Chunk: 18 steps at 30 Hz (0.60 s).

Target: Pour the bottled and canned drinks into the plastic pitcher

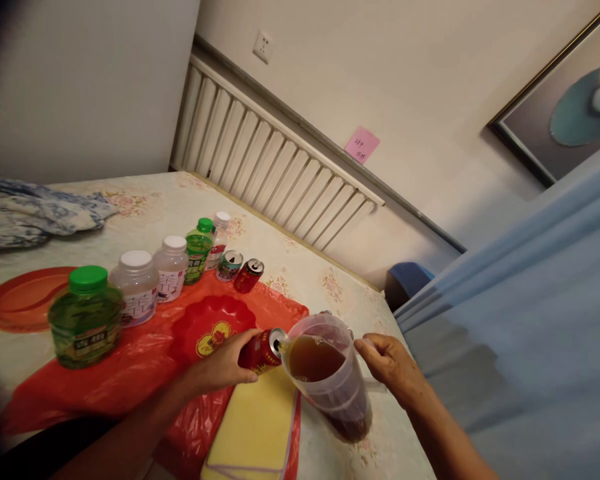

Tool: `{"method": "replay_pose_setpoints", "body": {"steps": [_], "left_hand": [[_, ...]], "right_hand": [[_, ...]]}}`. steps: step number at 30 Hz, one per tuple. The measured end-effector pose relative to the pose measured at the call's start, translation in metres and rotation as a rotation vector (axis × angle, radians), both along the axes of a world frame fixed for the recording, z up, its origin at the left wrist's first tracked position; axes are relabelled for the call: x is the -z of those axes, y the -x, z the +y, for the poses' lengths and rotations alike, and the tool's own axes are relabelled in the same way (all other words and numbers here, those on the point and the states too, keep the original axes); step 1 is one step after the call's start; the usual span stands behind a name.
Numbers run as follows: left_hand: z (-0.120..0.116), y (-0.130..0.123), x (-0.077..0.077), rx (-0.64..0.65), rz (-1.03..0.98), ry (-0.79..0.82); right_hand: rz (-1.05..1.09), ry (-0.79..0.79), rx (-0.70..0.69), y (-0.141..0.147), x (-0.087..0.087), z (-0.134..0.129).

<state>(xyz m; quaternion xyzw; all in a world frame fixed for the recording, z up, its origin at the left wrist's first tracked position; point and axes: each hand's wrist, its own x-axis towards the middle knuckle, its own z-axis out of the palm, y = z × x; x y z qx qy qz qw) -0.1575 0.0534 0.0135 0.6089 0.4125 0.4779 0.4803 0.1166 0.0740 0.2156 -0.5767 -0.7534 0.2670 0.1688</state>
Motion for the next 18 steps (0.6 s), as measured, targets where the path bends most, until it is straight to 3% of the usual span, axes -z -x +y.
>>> {"method": "replay_pose_setpoints", "body": {"steps": [18], "left_hand": [[0.0003,-0.0001,0.0016,0.003,0.001,-0.012]], "right_hand": [[-0.031,0.023,-0.007,-0.0030,0.0012,0.0045]]}}
